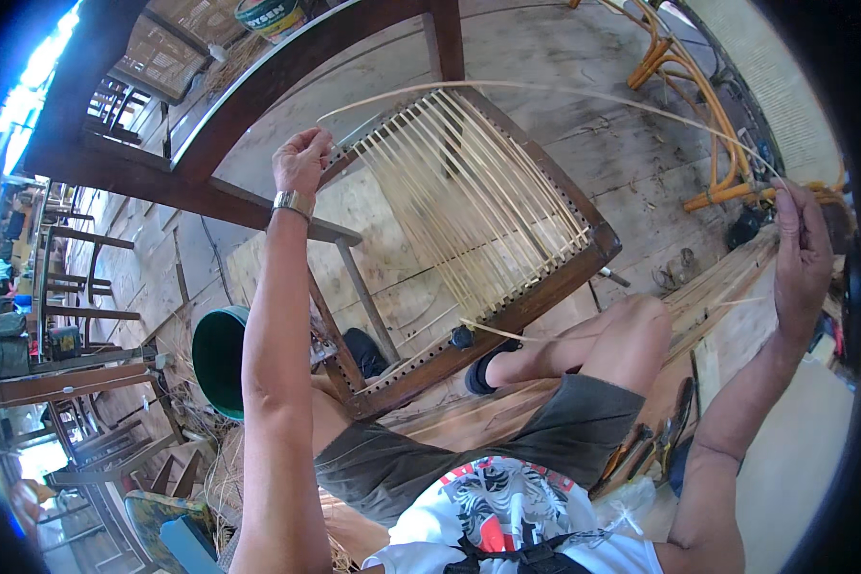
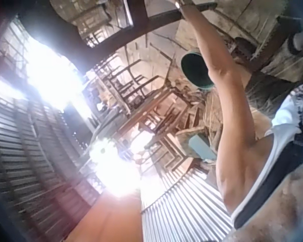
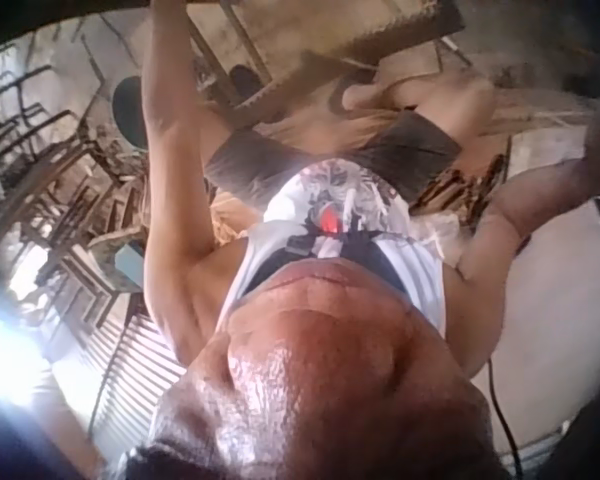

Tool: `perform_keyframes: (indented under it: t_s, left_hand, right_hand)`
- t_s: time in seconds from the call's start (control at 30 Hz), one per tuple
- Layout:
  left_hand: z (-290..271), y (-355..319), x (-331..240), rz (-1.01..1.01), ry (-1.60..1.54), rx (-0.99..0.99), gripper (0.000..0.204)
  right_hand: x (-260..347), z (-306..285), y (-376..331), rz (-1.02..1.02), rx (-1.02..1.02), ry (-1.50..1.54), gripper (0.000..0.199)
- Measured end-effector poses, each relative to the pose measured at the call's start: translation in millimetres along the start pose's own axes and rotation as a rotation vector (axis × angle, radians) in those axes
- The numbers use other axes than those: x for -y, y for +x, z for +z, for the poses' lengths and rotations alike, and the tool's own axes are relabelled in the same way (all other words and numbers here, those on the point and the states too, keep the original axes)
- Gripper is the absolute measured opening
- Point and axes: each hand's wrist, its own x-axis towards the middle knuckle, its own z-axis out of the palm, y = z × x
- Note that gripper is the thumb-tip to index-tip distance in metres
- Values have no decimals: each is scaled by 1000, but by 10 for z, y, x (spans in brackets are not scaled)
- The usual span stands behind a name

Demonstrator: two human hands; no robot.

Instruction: The person is repairing a chair by weaving rattan or similar natural fibers onto the seat frame.

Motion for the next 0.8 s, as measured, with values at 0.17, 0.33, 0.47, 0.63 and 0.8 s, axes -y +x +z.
perform_keyframes:
  t_s: [0.17, 0.33, 0.47, 0.63, 0.8]
  left_hand:
    - [-26, 35, -25, 144, 65, -16, 14]
    - [-104, -82, -194, 413, 689, -149, 15]
    - [-247, -271, -342, 529, 710, 163, 15]
    - [-452, -361, -473, 502, 932, 294, 15]
    - [-399, -294, -511, 501, 830, 175, 17]
  right_hand:
    - [6, -32, -46, 15, -2, 32, 28]
    - [-51, -185, -72, 14, 39, 169, 25]
    - [-223, -346, 61, 112, 108, 186, 19]
    - [-189, -609, 29, 111, 291, 192, 15]
    - [97, -813, -162, 4, 207, 282, 10]
